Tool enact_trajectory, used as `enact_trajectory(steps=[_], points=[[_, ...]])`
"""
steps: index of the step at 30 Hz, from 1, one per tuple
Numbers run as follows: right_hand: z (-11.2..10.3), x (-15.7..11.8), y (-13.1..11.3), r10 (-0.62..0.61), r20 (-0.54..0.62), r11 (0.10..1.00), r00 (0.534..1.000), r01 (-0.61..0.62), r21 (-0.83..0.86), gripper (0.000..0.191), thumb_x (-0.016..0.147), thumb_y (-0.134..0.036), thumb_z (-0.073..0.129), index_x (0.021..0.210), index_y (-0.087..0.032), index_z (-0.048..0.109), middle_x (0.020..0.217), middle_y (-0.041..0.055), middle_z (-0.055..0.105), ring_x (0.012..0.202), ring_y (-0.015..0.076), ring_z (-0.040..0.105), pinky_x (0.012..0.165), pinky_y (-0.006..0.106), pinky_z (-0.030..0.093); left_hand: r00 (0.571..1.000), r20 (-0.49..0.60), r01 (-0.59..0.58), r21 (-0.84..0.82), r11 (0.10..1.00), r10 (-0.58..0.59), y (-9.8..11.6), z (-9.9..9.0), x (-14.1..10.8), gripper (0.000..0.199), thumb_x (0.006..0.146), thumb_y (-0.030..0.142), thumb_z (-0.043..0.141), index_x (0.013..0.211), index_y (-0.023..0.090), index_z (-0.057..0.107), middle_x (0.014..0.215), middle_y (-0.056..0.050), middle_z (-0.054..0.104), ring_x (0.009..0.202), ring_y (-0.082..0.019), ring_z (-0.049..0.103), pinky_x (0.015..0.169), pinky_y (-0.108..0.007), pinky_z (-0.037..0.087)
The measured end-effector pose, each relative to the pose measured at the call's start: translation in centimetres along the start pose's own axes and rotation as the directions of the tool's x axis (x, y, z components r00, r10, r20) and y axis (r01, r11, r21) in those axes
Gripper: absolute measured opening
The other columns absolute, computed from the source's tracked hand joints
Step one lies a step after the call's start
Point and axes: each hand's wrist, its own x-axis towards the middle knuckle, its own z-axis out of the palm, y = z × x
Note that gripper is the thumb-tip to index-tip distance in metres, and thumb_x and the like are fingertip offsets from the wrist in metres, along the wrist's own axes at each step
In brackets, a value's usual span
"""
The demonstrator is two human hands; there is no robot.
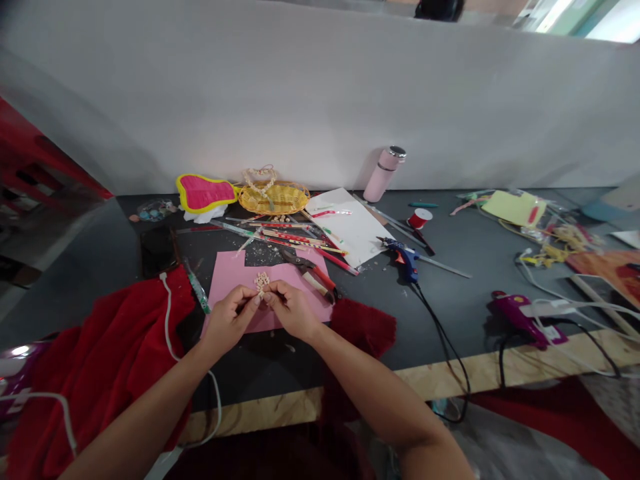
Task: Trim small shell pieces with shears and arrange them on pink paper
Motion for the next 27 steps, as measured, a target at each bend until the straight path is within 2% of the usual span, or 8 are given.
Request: enact_trajectory(steps=[7,27], points=[[0.01,-0.02,-0.26,0.004,0.0,0.999,1.0,-0.004,-0.042,0.023,0.089,-0.04,0.05,0.086,-0.019,0.056,0.074,-0.0002,0.057,0.065,0.012,0.051,0.062,0.025,0.043,1.0,0.001,0.01,-0.003,1.0,-0.01,-0.19,0.0,-0.02,0.016,0.087,0.033,0.049,0.088,0.019,0.057,0.08,-0.001,0.066,0.07,-0.013,0.061,0.063,-0.022,0.045],[-0.02,-0.06,-0.23,0.009,0.003,1.0,1.0,-0.009,-0.03,0.021,0.088,-0.039,0.05,0.086,-0.019,0.056,0.073,-0.0005,0.056,0.064,0.0116,0.049,0.061,0.025,0.042,1.0,0.009,0.022,0.05,0.999,-0.022,-0.15,-0.08,-0.05,0.016,0.087,0.034,0.049,0.088,0.02,0.057,0.077,0.0,0.065,0.066,-0.013,0.059,0.061,-0.022,0.042]])
